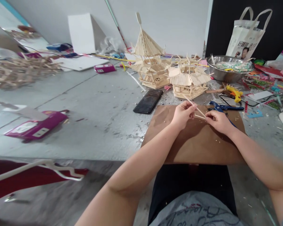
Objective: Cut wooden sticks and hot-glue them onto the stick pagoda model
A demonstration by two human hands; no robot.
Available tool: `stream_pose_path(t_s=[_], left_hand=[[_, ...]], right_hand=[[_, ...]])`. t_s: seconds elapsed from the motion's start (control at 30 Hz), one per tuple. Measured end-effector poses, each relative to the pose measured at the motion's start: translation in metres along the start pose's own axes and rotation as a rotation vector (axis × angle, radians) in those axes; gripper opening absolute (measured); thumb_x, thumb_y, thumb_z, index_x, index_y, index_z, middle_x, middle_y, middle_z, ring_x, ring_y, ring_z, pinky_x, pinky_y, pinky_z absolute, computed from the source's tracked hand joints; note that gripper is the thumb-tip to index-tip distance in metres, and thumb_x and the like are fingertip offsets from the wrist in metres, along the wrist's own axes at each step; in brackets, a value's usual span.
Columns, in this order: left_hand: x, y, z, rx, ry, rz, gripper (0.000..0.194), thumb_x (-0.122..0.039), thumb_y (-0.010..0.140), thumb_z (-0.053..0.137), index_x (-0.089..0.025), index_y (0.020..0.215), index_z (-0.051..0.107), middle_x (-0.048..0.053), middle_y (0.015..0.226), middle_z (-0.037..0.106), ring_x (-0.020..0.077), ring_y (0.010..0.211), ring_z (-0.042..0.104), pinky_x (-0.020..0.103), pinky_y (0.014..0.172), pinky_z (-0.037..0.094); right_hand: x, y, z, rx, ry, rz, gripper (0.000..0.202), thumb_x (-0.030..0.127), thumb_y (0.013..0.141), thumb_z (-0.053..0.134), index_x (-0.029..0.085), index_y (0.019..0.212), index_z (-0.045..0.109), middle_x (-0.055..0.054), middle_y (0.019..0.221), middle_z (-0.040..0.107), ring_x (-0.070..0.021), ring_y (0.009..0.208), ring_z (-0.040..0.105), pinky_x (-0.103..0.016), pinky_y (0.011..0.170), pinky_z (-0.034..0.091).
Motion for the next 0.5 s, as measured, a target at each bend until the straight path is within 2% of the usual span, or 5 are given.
stream_pose_path(t_s=[0.17, 0.37, 0.43, 0.5], left_hand=[[0.0, -0.002, -0.003, -0.06, -0.035, -0.041, 0.033, -0.035, 0.055, 0.074, -0.016, 0.069, 0.05, -0.004, 0.056, 0.06, 0.0038, 0.036, 0.044, 0.018, 0.037, 0.034], [0.003, -0.001, -0.007, -0.086, -0.077, -0.105, 0.028, -0.032, 0.054, 0.071, -0.016, 0.062, 0.05, -0.004, 0.055, 0.058, 0.004, 0.037, 0.044, 0.018, 0.037, 0.029], [0.004, 0.0, -0.007, -0.075, -0.067, -0.103, 0.026, -0.032, 0.055, 0.07, -0.016, 0.059, 0.05, -0.004, 0.054, 0.056, 0.0039, 0.036, 0.042, 0.018, 0.036, 0.028], [0.004, -0.001, -0.005, -0.017, 0.025, -0.084, 0.024, -0.035, 0.058, 0.069, -0.016, 0.059, 0.055, -0.004, 0.051, 0.053, 0.0036, 0.036, 0.039, 0.019, 0.037, 0.025]], right_hand=[[-0.01, -0.002, -0.013, -0.197, 0.137, 0.087, 0.021, 0.036, 0.081, 0.049, 0.018, 0.081, 0.062, -0.002, 0.073, 0.063, -0.0143, 0.066, 0.054, -0.028, 0.065, 0.043], [-0.021, -0.002, -0.021, -0.345, 0.323, 0.134, 0.02, 0.039, 0.079, 0.05, 0.02, 0.08, 0.057, 0.001, 0.067, 0.055, -0.0116, 0.06, 0.05, -0.027, 0.063, 0.043], [-0.026, -0.001, -0.024, -0.398, 0.388, 0.152, 0.02, 0.039, 0.077, 0.051, 0.02, 0.079, 0.056, 0.002, 0.066, 0.055, -0.0106, 0.058, 0.05, -0.027, 0.061, 0.043], [-0.031, -0.001, -0.029, -0.459, 0.451, 0.173, 0.018, 0.039, 0.076, 0.052, 0.021, 0.078, 0.054, 0.003, 0.065, 0.053, -0.0095, 0.055, 0.05, -0.026, 0.059, 0.043]])
Point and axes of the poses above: each hand's wrist, its own y-axis towards the middle knuckle, its own z-axis out of the palm, x = y × z, the point moved 6 cm from there along y, towards the middle knuckle
